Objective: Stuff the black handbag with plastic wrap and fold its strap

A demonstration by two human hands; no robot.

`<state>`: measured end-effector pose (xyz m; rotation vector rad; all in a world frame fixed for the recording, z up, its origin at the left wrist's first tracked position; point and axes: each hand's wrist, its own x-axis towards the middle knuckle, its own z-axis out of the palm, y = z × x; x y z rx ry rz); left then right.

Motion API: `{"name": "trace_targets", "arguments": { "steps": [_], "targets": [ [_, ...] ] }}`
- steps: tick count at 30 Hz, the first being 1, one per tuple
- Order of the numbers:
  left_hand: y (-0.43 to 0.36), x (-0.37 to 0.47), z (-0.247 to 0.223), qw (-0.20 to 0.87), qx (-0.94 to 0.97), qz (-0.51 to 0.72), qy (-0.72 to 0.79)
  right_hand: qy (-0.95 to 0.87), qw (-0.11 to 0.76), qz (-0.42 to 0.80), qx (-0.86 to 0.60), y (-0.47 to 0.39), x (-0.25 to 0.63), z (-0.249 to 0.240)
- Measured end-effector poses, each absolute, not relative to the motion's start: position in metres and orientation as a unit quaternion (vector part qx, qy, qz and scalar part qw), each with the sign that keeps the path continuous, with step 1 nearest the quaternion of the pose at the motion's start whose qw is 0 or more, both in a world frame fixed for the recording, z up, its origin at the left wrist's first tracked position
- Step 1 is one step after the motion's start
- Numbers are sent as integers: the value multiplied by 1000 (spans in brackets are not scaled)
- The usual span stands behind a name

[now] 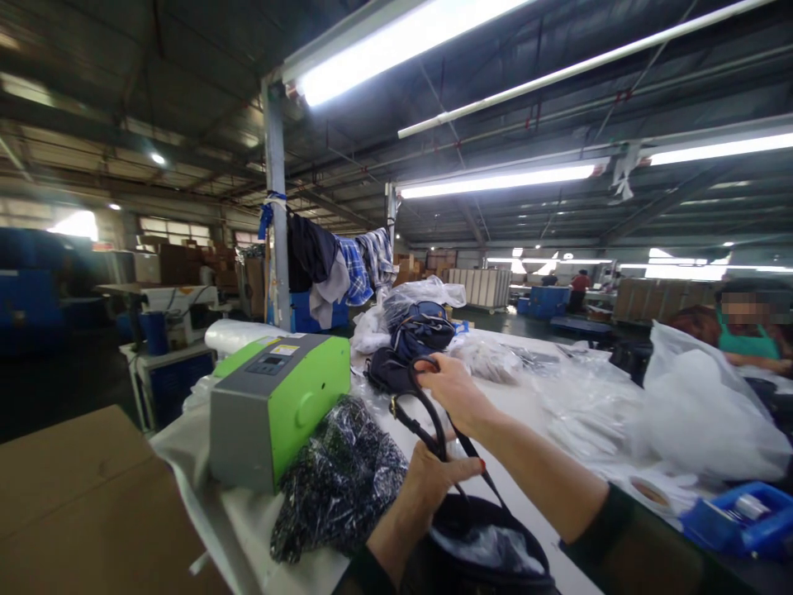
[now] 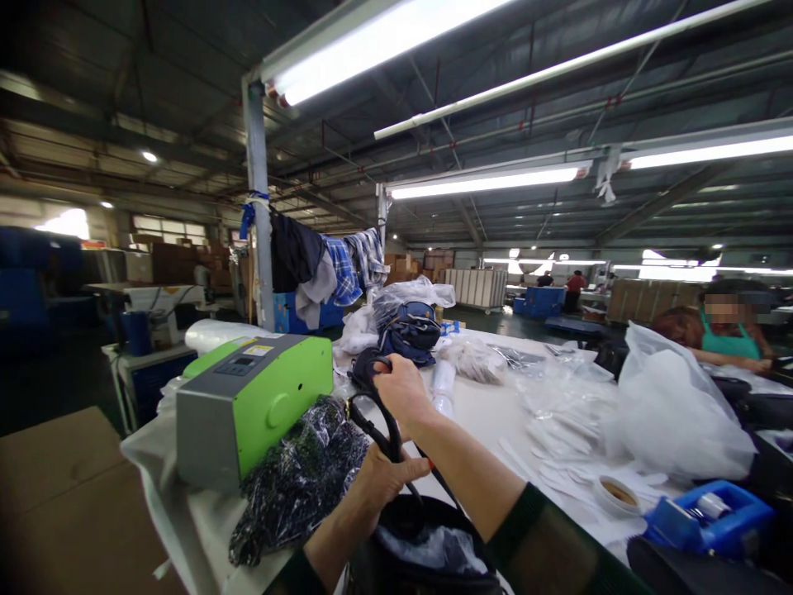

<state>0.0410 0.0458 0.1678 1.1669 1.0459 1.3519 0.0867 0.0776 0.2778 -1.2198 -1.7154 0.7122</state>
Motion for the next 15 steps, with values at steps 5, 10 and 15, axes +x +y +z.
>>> {"name": "trace_targets", "arguments": {
  "steps": [5, 10, 15],
  "targets": [
    [46, 41, 164, 528, 458, 570, 431, -710, 424, 333, -453, 65, 84, 271],
    [43, 41, 164, 555, 451, 563, 414, -731, 409, 337, -430, 57, 95, 277],
    [46, 50, 162, 555, 440, 564, 425, -737, 389, 343, -432, 53, 103, 275]
  ]
}}
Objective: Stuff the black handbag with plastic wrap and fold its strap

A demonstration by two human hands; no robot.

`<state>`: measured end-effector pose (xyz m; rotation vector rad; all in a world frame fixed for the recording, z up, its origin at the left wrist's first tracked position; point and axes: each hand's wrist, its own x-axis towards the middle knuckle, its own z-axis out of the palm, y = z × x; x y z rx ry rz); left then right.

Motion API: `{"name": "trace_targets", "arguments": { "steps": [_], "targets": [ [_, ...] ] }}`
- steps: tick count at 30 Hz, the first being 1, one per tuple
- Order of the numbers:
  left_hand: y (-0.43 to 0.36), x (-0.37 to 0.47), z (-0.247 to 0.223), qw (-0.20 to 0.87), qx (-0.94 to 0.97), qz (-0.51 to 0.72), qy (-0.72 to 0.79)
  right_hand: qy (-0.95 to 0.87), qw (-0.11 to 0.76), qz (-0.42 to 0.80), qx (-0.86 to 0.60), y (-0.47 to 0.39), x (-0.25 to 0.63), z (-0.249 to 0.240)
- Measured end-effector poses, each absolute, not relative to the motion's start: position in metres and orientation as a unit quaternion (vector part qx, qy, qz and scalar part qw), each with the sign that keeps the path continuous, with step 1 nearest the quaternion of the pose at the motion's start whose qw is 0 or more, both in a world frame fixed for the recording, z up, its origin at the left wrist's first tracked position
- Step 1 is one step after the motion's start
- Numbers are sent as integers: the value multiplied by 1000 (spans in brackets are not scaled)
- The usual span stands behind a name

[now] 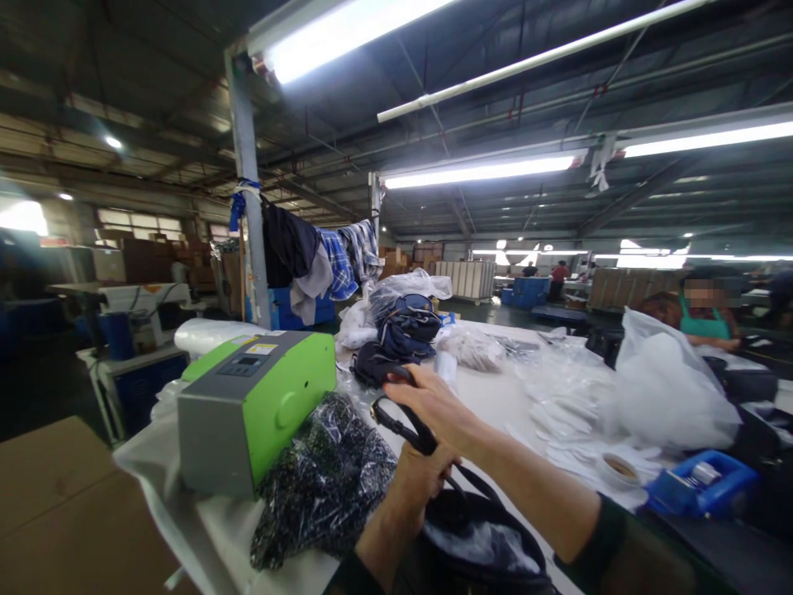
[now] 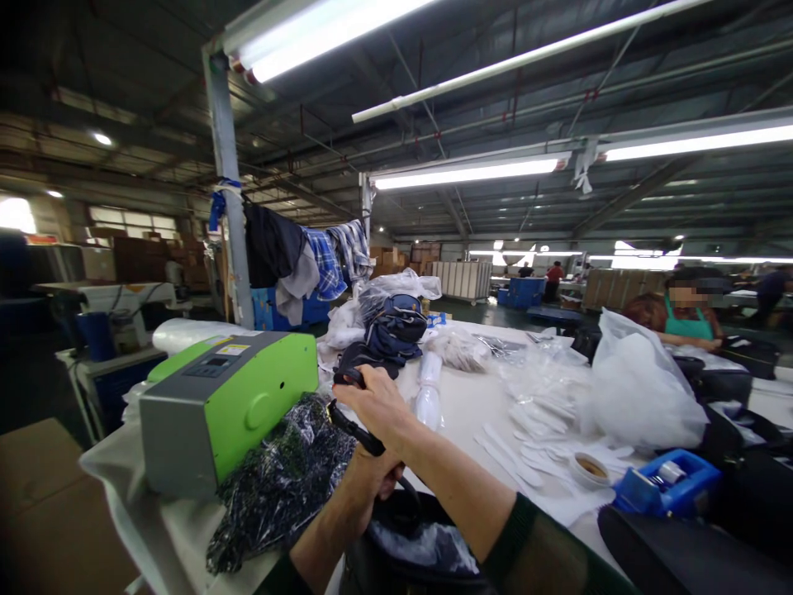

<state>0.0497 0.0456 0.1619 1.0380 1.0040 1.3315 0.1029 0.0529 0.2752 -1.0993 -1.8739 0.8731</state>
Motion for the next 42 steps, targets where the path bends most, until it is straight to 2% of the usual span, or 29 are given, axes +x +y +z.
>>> {"name": "trace_targets", "arguments": {
  "steps": [4, 7, 9, 15, 26, 32, 36, 39, 42],
  "targets": [
    [46, 48, 161, 542, 411, 590, 435, -711, 405, 446, -363, 61, 135, 247],
    [43, 41, 163, 532, 398, 607, 435, -694, 300, 549, -355, 66, 172, 211],
    [42, 38, 164, 530, 392, 614, 434, -697, 251, 564, -366, 65, 195, 189],
    [42, 39, 163, 530, 380, 614, 445, -649, 229, 629, -361, 51, 246, 171],
    [39, 44, 165, 484, 418, 600, 480, -582, 302, 640, -400, 38, 299, 120],
    [36, 52, 162, 468, 459, 553, 514, -605, 389, 507, -475, 30, 310, 120],
    [31, 59, 160, 442, 484, 545, 523, -630, 461, 352, -518, 11, 307, 99],
    [29, 64, 154, 414, 479, 559, 536, -671, 512, 187, -502, 4, 304, 80],
    [34, 66, 150, 412, 450, 592, 526, -635, 581, 73, -504, 7, 298, 80]
  ]
}}
